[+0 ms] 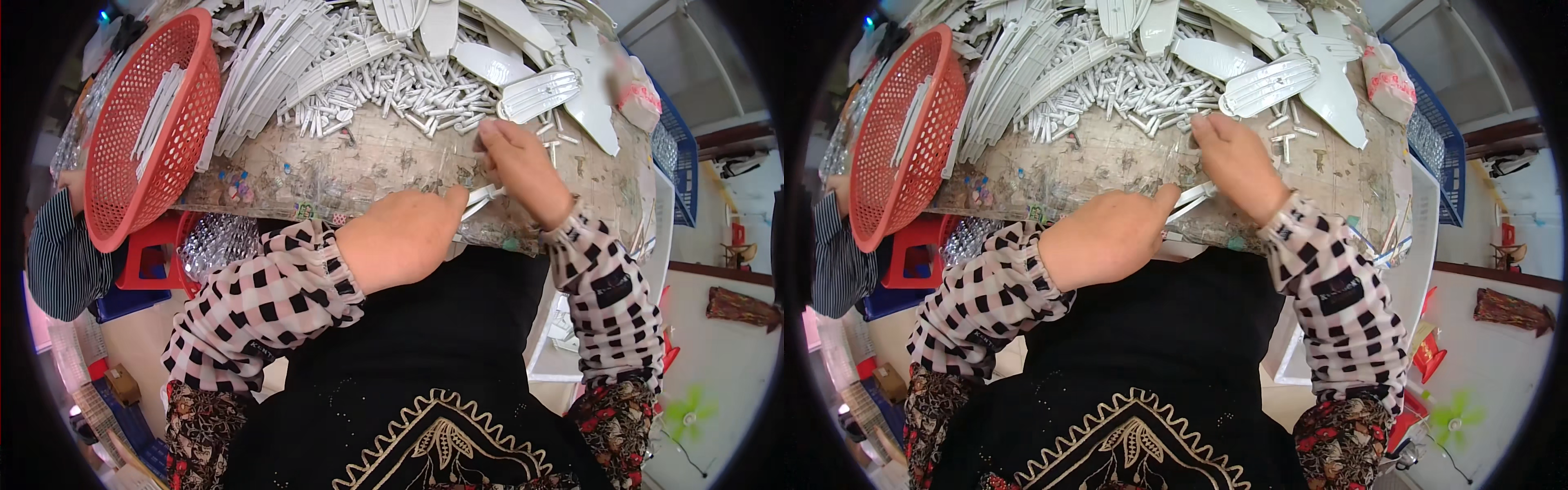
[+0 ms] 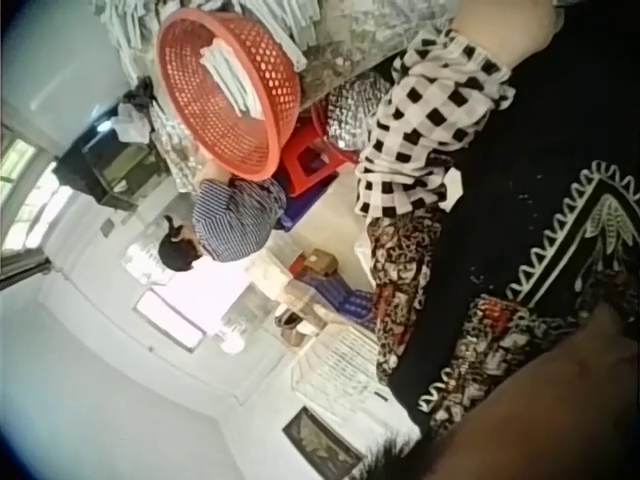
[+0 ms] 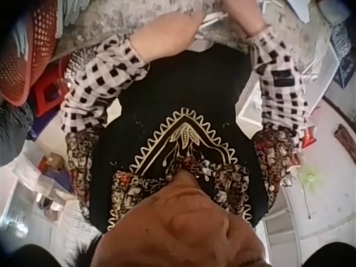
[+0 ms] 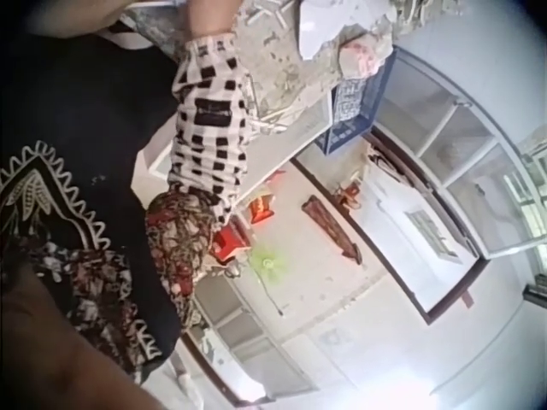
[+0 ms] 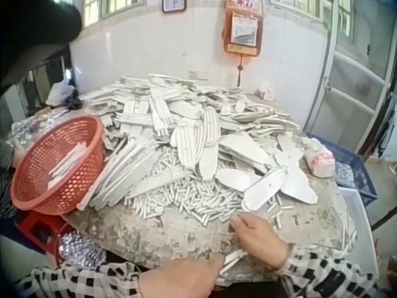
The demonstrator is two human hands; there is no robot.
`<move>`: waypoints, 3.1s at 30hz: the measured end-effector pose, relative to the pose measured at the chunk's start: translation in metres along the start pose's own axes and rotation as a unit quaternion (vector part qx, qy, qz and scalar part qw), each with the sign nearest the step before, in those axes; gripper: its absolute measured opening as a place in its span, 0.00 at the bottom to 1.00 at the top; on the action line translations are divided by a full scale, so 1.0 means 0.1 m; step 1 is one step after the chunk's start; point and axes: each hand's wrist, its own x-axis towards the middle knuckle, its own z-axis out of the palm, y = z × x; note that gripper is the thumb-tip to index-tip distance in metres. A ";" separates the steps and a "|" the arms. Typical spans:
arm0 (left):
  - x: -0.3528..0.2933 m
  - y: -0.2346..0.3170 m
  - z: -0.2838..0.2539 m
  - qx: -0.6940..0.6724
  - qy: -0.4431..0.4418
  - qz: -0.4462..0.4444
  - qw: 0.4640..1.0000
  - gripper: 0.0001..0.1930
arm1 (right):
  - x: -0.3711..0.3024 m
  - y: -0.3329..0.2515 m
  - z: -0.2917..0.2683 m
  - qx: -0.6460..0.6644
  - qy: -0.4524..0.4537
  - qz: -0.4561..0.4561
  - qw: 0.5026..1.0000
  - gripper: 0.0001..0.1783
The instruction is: Manually folding and assembling white plastic components into final shapes on a factory table.
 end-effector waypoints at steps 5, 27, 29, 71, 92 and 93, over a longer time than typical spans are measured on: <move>-0.02 0.00 -0.04 -0.001 -0.009 -0.021 1.000 0.11 | 0.14 0.29 0.25 0.059 -0.001 -0.029 0.998 0.15; 0.62 0.65 0.36 -0.786 0.024 0.022 0.618 0.26 | -1.76 0.14 0.06 0.450 -0.005 0.121 0.885 0.27; 0.72 0.72 0.49 -0.780 -0.020 0.016 0.625 0.27 | -1.90 0.16 -0.04 0.399 0.058 0.118 0.907 0.23; 0.47 0.71 1.04 -0.611 -0.208 -0.036 0.763 0.19 | -2.79 1.50 -1.68 -0.273 0.430 0.280 0.814 0.23; 0.00 0.37 0.68 -0.591 -0.086 -0.068 0.799 0.14 | 0.29 0.30 -0.82 -0.603 0.124 -0.230 0.754 0.29; -0.01 0.29 0.67 -0.591 -0.083 -0.069 0.799 0.14 | 0.25 0.30 -0.84 -0.614 0.114 -0.241 0.743 0.28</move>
